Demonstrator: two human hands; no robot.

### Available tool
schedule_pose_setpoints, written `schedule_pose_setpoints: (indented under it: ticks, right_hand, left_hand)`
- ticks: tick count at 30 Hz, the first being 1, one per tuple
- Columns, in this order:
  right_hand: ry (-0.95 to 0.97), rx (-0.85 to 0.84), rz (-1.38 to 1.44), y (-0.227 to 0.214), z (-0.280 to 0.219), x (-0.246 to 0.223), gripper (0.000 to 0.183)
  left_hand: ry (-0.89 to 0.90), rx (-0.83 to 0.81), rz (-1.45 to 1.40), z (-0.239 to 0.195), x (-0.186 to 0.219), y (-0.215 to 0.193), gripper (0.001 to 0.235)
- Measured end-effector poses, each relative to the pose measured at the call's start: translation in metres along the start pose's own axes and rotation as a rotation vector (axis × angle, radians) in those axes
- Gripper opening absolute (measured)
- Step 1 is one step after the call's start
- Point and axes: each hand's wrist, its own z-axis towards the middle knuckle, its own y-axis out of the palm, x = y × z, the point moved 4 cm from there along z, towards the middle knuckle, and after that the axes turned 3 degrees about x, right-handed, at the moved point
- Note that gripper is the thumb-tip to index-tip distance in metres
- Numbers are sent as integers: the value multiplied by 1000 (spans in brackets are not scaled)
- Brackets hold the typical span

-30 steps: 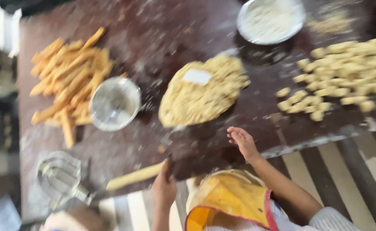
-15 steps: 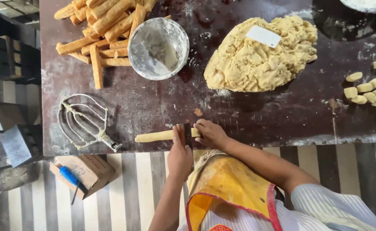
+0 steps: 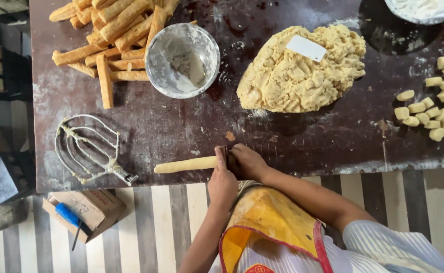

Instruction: The person rolls a rope of dough on a floured wooden table and cuts it into small pieces using a bench scraper. They then take the cut dough pieces one at a time, press them flat by hand into round discs, and place the flattened discs aside while another worker trays them.

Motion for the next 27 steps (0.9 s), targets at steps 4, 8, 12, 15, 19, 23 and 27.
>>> schedule_pose_setpoints:
  ticks: [4, 8, 12, 15, 19, 23, 27]
  right_hand:
    - [396, -15, 356, 5, -3, 33, 38]
    - [531, -101, 621, 27, -9, 58, 43]
    - [210, -124, 263, 9, 17, 5, 48]
    - [114, -253, -21, 3, 21, -22, 56]
    - [72, -163, -84, 23, 19, 4, 38]
    - [-120, 37, 162, 11, 10, 28, 32]
    - [499, -304, 1025, 28, -4, 62, 34]
  left_hand:
    - [-119, -41, -51, -7, -3, -22, 90]
    - [-94, 71, -17, -13, -1, -40, 91]
    - [-245, -138, 81, -3, -1, -33, 93]
    - [-269, -235, 150, 4, -10, -14, 96]
    - [-222, -121, 71, 18, -15, -8, 91]
    - [-70, 13, -24, -4, -19, -12, 90]
    - [-79, 130, -27, -18, -12, -42, 98]
